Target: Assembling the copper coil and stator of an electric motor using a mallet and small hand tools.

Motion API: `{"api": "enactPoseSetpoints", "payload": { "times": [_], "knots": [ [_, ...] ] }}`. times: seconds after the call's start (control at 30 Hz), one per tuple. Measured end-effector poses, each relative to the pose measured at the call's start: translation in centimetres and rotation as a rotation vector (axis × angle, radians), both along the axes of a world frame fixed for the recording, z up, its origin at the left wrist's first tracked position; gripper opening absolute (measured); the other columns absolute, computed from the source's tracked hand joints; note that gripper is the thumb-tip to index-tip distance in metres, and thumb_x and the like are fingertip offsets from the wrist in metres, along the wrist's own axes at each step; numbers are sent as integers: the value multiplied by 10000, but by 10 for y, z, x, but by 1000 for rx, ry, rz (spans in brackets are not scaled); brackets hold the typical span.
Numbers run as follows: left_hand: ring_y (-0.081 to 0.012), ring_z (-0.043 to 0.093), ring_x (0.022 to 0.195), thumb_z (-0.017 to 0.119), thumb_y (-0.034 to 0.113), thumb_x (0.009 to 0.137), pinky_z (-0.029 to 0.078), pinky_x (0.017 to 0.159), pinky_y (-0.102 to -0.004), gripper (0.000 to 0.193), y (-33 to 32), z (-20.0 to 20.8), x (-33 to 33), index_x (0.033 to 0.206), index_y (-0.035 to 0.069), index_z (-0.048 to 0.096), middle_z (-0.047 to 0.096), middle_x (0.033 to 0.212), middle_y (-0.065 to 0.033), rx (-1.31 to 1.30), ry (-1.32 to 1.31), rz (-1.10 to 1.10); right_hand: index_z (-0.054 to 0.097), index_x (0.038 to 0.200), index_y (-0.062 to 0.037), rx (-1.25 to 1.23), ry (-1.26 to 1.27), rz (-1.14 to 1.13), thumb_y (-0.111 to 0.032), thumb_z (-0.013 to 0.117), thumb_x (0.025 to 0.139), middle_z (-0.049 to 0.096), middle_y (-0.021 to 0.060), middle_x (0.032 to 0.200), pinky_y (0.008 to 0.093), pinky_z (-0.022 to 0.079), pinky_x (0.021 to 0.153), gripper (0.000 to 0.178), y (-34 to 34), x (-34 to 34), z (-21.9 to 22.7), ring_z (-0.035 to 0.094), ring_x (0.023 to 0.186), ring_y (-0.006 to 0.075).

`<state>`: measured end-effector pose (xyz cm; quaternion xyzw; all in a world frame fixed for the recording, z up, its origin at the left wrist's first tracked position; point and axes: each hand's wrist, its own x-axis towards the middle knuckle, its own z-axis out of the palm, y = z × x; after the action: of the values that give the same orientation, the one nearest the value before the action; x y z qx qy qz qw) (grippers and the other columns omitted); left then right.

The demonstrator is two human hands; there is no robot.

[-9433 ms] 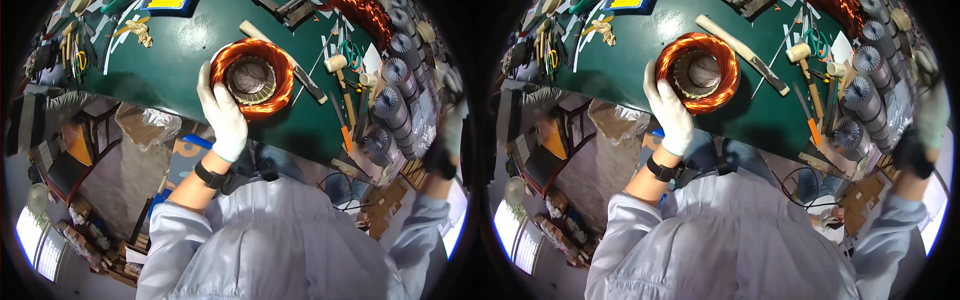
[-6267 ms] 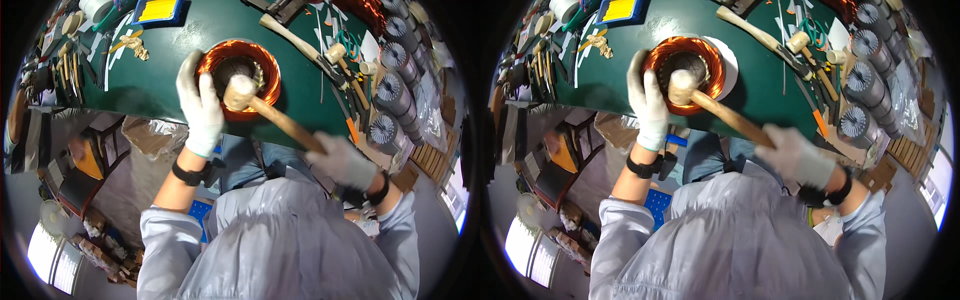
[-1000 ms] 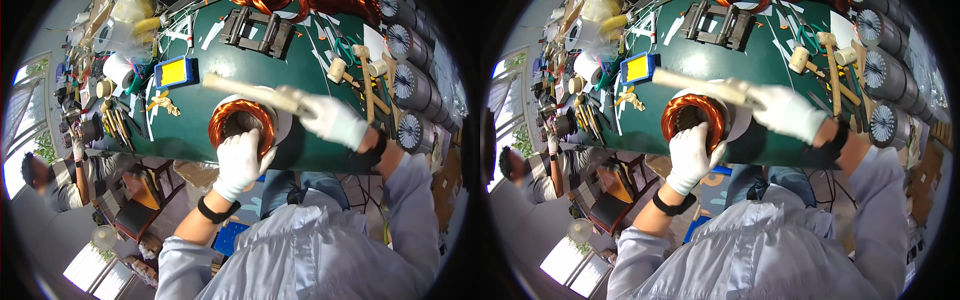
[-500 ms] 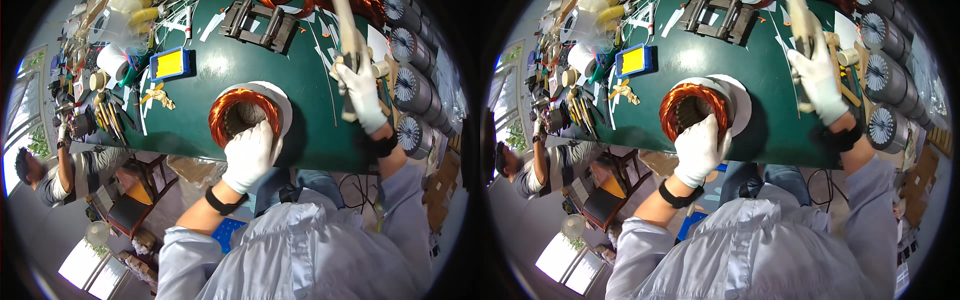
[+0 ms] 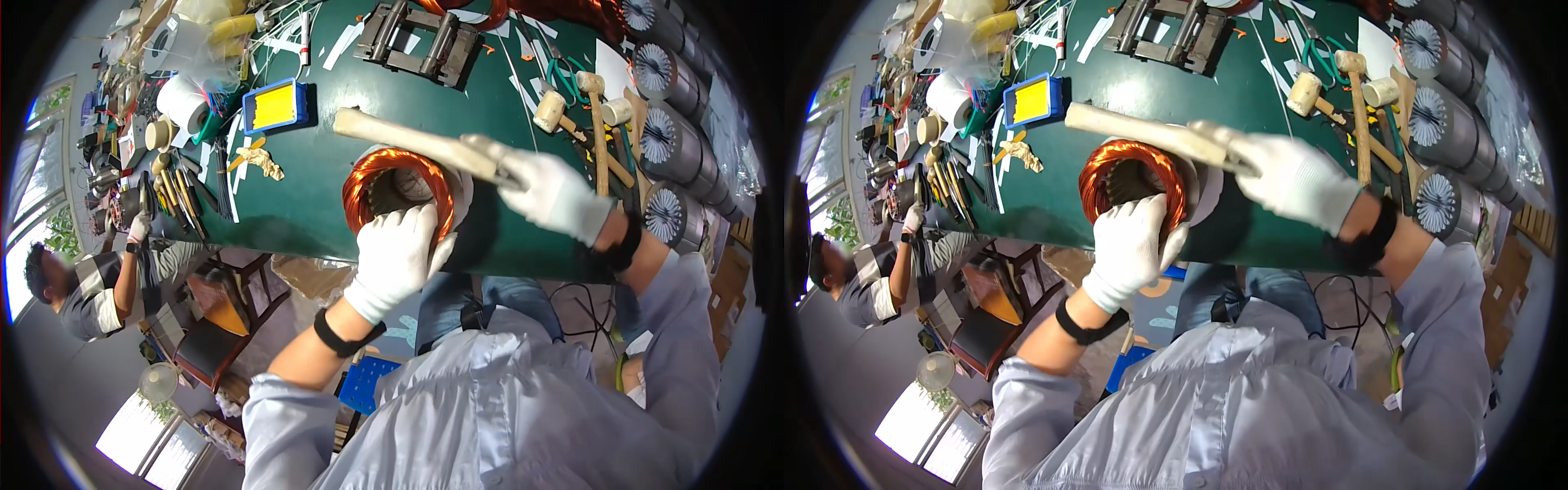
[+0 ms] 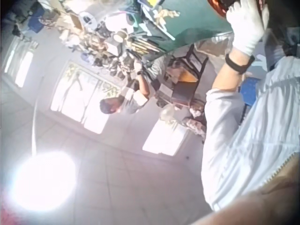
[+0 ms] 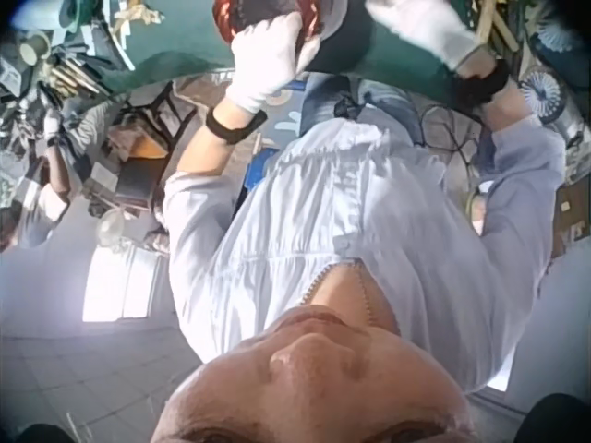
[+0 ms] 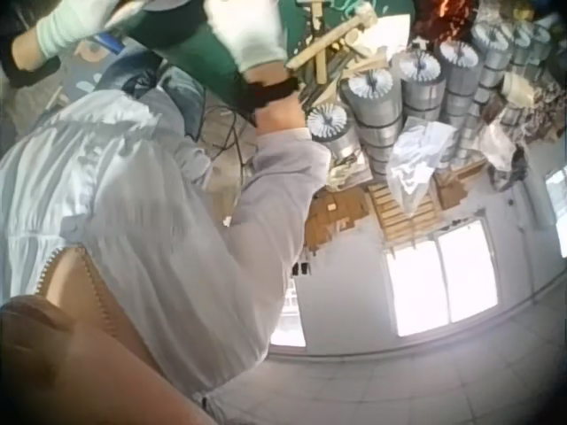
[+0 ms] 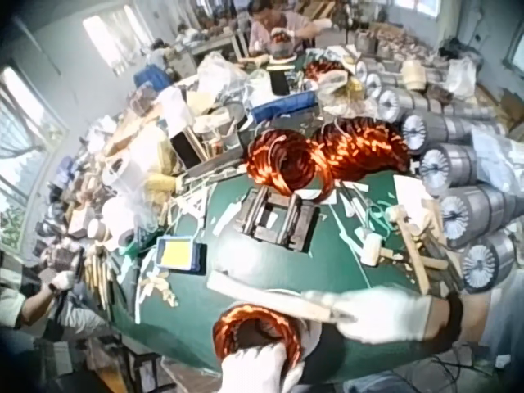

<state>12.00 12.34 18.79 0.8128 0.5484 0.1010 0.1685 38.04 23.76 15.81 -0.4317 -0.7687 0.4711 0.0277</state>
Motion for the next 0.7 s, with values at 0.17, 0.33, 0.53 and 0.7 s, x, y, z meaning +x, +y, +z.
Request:
{"api": "enactPoseSetpoints", "payload": {
  "times": [0.17,0.33,0.53,0.7],
  "knots": [
    [-294,649,680,794,256,838,527,627,-402,391,1,1,4,1081,-7,639,628,775,-125,88,-21,89,460,1483,-37,-109,460,-831,-101,646,961,696,56,1057,276,535,634,558,14,2,3,622,709,99],
    [-278,656,667,817,271,818,531,600,-384,416,3,-3,-2,1079,-4,647,648,787,-120,123,-20,-45,500,1474,-74,-214,254,-156,-159,624,952,704,172,963,380,572,720,542,-7,-10,13,698,772,254],
    [-270,641,688,787,318,851,514,609,-388,438,-1,-2,4,1101,0,620,629,807,-110,17,29,-2,479,1475,-45,-12,420,-813,-89,646,943,700,112,1160,352,579,805,559,12,2,13,703,897,257],
    [-293,649,707,789,332,844,514,617,-399,466,1,3,12,1128,3,621,632,817,-107,25,-17,70,580,1381,-72,144,130,-36,-100,668,919,690,220,1144,416,569,832,471,-10,8,-3,686,987,375]
  ]
}}
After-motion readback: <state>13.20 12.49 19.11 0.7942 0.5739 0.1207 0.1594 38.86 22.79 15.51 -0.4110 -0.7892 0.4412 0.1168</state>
